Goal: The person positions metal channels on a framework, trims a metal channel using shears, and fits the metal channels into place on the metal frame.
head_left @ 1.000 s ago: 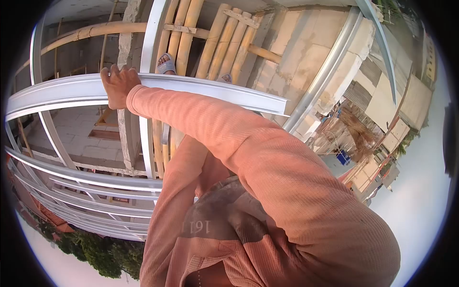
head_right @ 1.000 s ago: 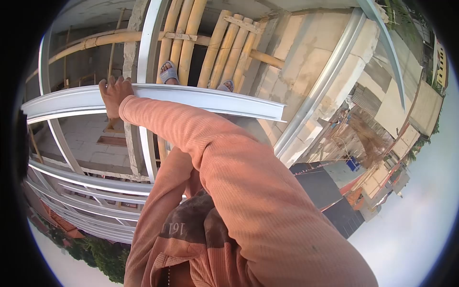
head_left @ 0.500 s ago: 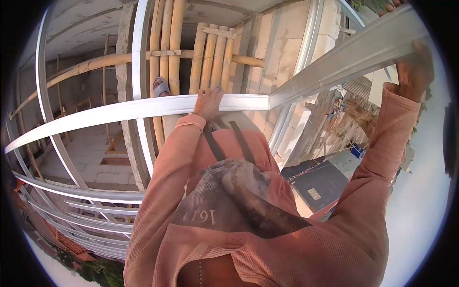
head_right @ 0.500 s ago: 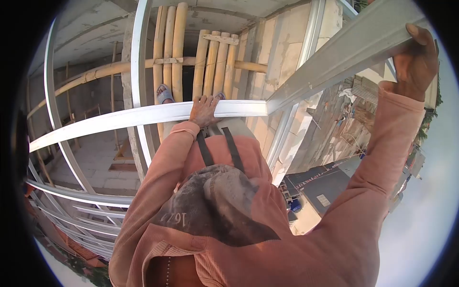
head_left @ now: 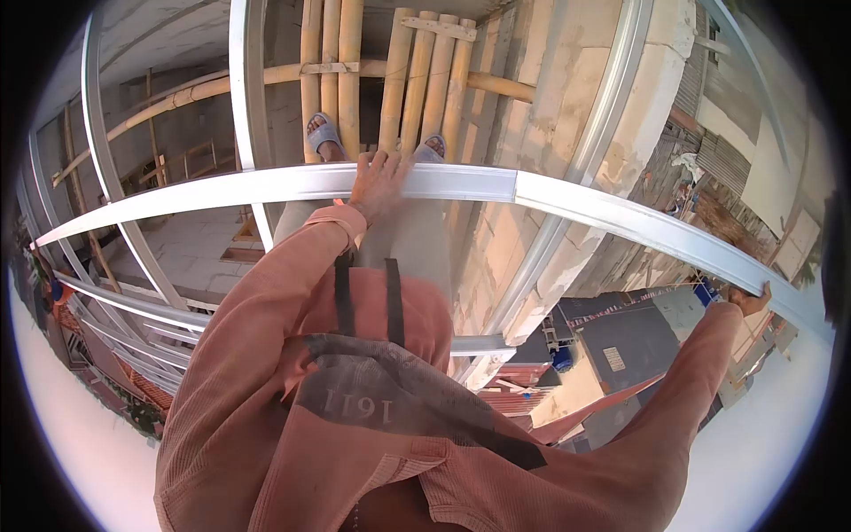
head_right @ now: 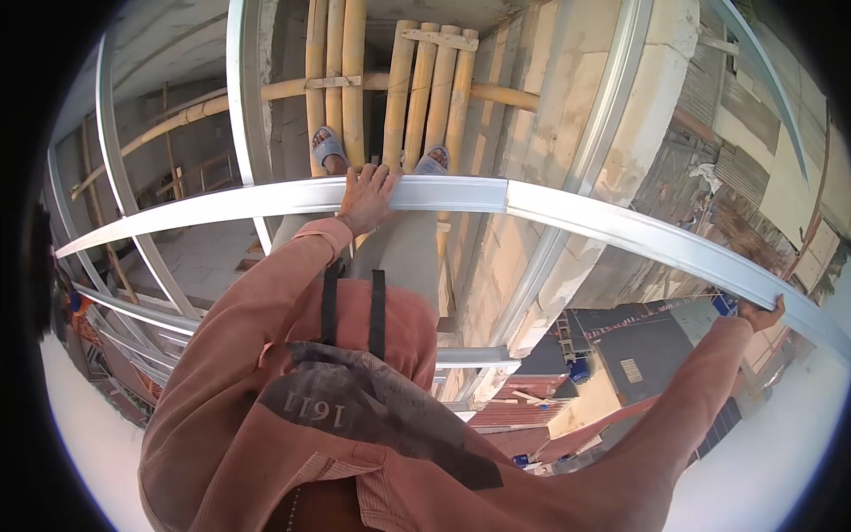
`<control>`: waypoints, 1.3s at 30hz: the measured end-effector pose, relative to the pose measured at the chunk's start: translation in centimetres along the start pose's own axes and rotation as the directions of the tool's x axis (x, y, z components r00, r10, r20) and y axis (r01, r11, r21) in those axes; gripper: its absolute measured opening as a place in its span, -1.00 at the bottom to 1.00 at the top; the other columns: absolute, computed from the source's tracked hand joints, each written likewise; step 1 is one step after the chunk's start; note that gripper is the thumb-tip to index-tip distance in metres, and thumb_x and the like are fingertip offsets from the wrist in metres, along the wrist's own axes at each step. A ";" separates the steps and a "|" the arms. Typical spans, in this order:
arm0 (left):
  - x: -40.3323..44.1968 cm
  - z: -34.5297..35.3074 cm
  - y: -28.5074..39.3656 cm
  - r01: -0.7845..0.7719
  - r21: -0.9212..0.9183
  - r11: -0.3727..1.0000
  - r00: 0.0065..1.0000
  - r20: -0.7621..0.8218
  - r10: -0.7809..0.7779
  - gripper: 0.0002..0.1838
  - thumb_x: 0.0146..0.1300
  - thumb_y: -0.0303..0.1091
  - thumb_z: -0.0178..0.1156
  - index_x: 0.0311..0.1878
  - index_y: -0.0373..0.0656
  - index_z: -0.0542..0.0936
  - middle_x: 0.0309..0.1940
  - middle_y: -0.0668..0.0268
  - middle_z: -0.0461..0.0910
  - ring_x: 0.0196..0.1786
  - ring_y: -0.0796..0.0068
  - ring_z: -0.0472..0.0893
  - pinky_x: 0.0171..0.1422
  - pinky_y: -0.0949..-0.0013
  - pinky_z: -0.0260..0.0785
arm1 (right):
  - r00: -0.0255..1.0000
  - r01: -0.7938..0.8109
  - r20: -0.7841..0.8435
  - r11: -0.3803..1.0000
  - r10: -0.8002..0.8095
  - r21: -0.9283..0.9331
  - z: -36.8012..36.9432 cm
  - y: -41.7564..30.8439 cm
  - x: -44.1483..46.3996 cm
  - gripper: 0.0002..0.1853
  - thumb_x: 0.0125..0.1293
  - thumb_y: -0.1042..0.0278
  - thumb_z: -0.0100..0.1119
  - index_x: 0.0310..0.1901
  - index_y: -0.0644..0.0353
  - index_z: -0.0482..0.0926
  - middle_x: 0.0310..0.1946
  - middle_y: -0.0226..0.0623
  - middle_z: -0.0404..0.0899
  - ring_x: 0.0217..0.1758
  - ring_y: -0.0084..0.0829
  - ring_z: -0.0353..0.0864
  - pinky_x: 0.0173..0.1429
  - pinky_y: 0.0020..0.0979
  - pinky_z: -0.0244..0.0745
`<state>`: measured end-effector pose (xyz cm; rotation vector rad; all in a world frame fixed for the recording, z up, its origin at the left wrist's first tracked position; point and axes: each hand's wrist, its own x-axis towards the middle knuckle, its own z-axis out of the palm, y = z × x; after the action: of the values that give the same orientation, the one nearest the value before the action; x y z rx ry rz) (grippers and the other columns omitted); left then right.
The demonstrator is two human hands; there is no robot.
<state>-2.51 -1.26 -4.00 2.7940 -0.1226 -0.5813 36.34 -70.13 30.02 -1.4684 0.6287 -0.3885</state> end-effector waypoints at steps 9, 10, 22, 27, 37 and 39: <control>0.0 -1.6 0.7 0.021 0.004 1.000 0.997 0.075 -0.021 -0.05 0.03 0.16 0.47 0.47 0.00 0.35 0.15 0.27 0.42 0.28 0.22 0.37 0.35 -0.03 0.10 | 0.976 0.151 0.159 0.988 -0.148 -0.010 8.1 -7.7 -12.2 -0.28 0.21 0.15 0.08 0.36 0.43 0.39 0.25 0.21 0.53 0.38 0.10 0.48 0.56 0.12 0.26; 0.0 -1.7 0.8 0.027 -0.007 1.000 0.996 0.081 -0.026 -0.05 0.04 0.17 0.47 0.47 0.00 0.35 0.15 0.27 0.42 0.28 0.22 0.37 0.36 -0.03 0.10 | 0.957 0.160 0.245 0.987 -0.155 0.001 10.2 -9.1 -14.2 -0.28 0.21 0.15 0.08 0.37 0.42 0.38 0.25 0.21 0.53 0.38 0.10 0.49 0.54 0.12 0.27; 0.2 -1.2 0.4 0.042 -0.132 0.990 0.999 0.034 -0.038 -0.03 0.04 0.29 0.44 0.47 0.03 0.37 0.20 0.27 0.47 0.37 0.20 0.35 0.44 0.02 0.06 | 0.285 0.530 0.947 0.848 -0.151 -0.025 47.3 -1.4 -45.6 -0.25 0.23 0.16 0.17 0.43 0.36 0.29 0.21 0.20 0.50 0.29 0.11 0.54 0.41 0.14 0.36; 0.2 -3.3 0.1 0.106 -0.260 0.960 0.991 0.104 -0.081 -0.18 0.21 -0.02 0.35 0.53 0.03 0.32 0.46 0.25 0.36 0.46 0.17 0.33 0.54 -0.08 0.04 | -0.112 0.711 0.990 0.703 0.083 0.021 57.0 12.8 -64.5 -0.23 0.25 0.17 0.20 0.45 0.33 0.26 0.19 0.20 0.49 0.26 0.12 0.56 0.35 0.14 0.40; -2.3 -0.8 -2.7 0.144 -0.353 0.924 0.987 -0.022 -0.162 -0.41 0.26 -0.06 0.26 0.32 -0.07 0.49 0.28 0.12 0.50 0.33 0.06 0.46 0.40 -0.05 0.23 | -0.280 0.840 0.909 0.537 0.308 0.077 48.7 35.5 -84.3 -0.34 0.26 0.29 0.20 0.37 0.28 0.28 0.02 0.11 0.50 0.12 0.16 0.57 0.20 0.29 0.40; -2.3 -1.1 -2.7 0.178 -0.405 0.897 0.977 -0.035 -0.210 -0.45 0.27 -0.06 0.24 0.28 -0.09 0.53 0.25 0.09 0.53 0.30 0.04 0.49 0.37 -0.05 0.26 | -0.270 0.858 0.938 0.496 0.216 0.133 48.8 35.9 -83.6 -0.33 0.18 0.31 0.25 0.33 0.24 0.29 -0.01 0.07 0.49 0.02 0.09 0.58 0.11 0.23 0.44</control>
<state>-4.11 1.89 -2.95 2.4344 0.2684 -0.4762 -4.17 22.03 6.89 -2.1633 -1.4190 0.7294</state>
